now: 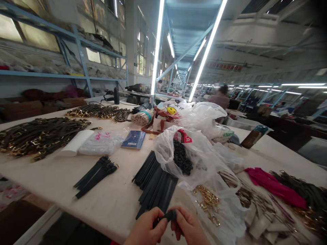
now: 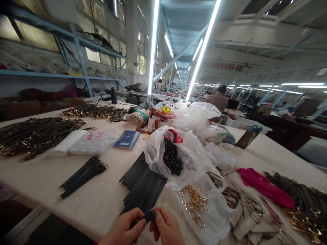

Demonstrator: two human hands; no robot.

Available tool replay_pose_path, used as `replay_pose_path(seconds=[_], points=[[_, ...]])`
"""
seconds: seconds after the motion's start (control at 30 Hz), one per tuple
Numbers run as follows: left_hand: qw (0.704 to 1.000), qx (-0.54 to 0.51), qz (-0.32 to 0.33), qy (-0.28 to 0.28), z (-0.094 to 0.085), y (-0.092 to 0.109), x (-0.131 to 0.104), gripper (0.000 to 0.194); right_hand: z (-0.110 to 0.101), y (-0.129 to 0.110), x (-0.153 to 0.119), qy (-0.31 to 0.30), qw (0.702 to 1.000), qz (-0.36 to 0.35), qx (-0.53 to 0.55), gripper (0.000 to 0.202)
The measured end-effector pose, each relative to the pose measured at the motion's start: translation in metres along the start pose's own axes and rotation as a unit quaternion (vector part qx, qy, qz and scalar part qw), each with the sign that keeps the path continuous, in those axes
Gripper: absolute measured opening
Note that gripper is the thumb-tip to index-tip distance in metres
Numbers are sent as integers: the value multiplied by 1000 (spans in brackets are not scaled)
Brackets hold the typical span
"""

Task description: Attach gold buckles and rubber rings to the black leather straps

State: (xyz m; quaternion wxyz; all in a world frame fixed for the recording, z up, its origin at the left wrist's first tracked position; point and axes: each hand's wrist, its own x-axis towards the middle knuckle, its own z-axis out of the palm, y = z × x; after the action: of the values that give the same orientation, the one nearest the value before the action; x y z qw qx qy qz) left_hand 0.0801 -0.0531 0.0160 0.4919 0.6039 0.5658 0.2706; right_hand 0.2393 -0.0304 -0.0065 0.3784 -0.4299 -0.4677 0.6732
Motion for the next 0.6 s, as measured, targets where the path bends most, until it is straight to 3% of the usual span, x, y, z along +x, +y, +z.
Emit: replay_pose_path(seconds=[0.17, 0.33, 0.43, 0.6], points=[[995, 95, 9, -3, -4, 6, -6, 20, -4, 10, -3, -19, 999, 6, -27, 57], [994, 109, 6, -29, -2, 8, -7, 19, -7, 21, -5, -15, 998, -21, -62, 60], [996, 86, -4, -6, 3, 6, -7, 19, -6, 27, -6, -15, 1000, -12, -18, 60], [999, 27, -13, 40, 9, 5, -8, 20, 3, 32, -4, 54, 995, -13, 79, 56]])
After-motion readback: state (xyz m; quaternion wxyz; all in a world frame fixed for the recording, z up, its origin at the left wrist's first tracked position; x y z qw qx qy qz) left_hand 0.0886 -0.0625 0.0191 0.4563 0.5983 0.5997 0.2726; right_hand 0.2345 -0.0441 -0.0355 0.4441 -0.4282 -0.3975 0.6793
